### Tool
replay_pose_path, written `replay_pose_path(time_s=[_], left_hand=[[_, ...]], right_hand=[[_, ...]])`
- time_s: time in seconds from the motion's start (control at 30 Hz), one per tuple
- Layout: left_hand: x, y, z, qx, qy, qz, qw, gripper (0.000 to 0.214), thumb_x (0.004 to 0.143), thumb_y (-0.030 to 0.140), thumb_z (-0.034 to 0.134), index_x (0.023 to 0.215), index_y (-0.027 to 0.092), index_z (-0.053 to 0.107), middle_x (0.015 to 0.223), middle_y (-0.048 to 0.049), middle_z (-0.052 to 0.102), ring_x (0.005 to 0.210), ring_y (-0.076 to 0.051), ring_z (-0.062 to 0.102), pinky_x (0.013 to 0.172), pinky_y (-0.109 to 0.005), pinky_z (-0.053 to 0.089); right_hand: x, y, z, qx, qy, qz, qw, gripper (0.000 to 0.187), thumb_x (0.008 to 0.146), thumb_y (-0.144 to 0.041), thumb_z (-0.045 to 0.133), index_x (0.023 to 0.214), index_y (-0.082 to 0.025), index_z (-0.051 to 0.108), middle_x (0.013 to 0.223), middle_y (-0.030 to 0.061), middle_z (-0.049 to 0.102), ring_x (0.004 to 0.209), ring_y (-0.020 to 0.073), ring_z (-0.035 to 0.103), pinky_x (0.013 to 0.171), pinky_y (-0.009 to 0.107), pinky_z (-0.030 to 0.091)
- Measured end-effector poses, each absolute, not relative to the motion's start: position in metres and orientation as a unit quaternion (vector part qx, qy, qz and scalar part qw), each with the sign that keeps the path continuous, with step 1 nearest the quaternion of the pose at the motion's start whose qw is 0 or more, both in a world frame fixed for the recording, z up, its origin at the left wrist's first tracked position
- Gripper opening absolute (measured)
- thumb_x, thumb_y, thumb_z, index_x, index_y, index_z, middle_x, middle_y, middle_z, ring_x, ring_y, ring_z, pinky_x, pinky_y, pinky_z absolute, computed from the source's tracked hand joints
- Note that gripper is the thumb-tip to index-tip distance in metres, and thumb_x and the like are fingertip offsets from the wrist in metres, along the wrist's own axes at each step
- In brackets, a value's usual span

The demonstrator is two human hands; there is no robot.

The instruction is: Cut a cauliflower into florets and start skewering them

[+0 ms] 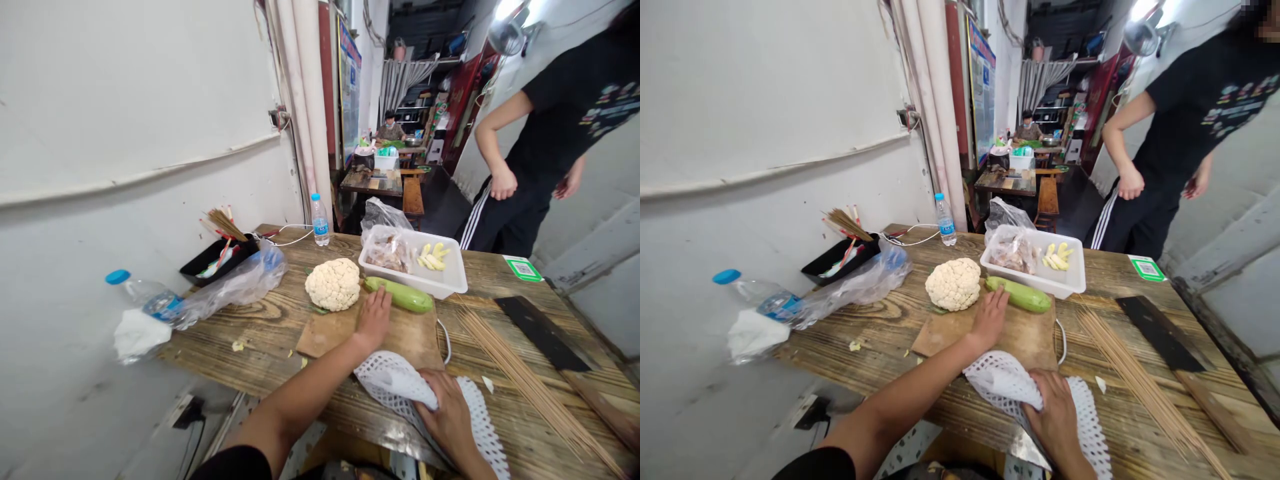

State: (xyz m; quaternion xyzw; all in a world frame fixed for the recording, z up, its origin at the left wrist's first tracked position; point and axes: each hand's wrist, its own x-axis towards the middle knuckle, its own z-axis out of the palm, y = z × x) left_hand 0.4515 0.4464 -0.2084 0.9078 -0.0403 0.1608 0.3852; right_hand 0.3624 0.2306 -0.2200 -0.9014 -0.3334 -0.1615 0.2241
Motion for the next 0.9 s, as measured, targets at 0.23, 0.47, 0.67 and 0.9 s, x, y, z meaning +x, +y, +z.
replay_pose_path(time_s=[0.23, 0.47, 0.67, 0.9], left_hand=[[0.447, 0.449, -0.198, 0.882, -0.035, 0.182, 0.433, 0.054, 0.081, 0.007, 0.034, 0.130, 0.019, 0.050, 0.144, -0.0109, 0.042, 0.135, -0.031, 0.031, 0.112, -0.052, 0.018], [0.450, 0.451, -0.182, 0.862, -0.044, 0.174, 0.474, 0.056, 0.073, 0.006, 0.043, 0.127, 0.016, 0.053, 0.134, -0.0150, 0.052, 0.132, -0.035, 0.031, 0.110, -0.053, 0.019], [0.412, 0.467, -0.165, 0.868, -0.061, 0.255, 0.421, 0.038, 0.086, 0.014, 0.038, 0.116, 0.023, 0.061, 0.115, -0.0110, 0.061, 0.114, -0.027, 0.048, 0.104, -0.045, 0.034], [0.325, 0.609, -0.129, 0.862, 0.163, 0.452, 0.161, 0.027, 0.088, 0.030, 0.052, 0.112, 0.020, 0.058, 0.094, -0.0091, 0.065, 0.096, -0.026, 0.059, 0.093, -0.043, 0.043]], right_hand=[[0.362, 0.230, -0.221, -0.903, -0.330, -0.163, 0.219, 0.028, 0.077, -0.030, 0.062, 0.102, -0.020, 0.054, 0.097, 0.0062, 0.066, 0.088, 0.0236, 0.060, 0.076, 0.038, 0.046], [0.361, 0.230, -0.220, -0.902, -0.327, -0.170, 0.225, 0.026, 0.077, -0.030, 0.061, 0.100, -0.020, 0.055, 0.094, 0.0066, 0.066, 0.085, 0.0236, 0.060, 0.075, 0.037, 0.046], [0.362, 0.231, -0.220, -0.905, -0.324, -0.166, 0.219, 0.025, 0.079, -0.031, 0.060, 0.101, -0.020, 0.054, 0.095, 0.0072, 0.066, 0.086, 0.0240, 0.061, 0.075, 0.038, 0.047], [0.369, 0.223, -0.231, -0.889, -0.343, -0.189, 0.238, 0.025, 0.080, -0.037, 0.058, 0.099, -0.021, 0.059, 0.093, 0.0076, 0.069, 0.085, 0.0256, 0.064, 0.074, 0.039, 0.050]])
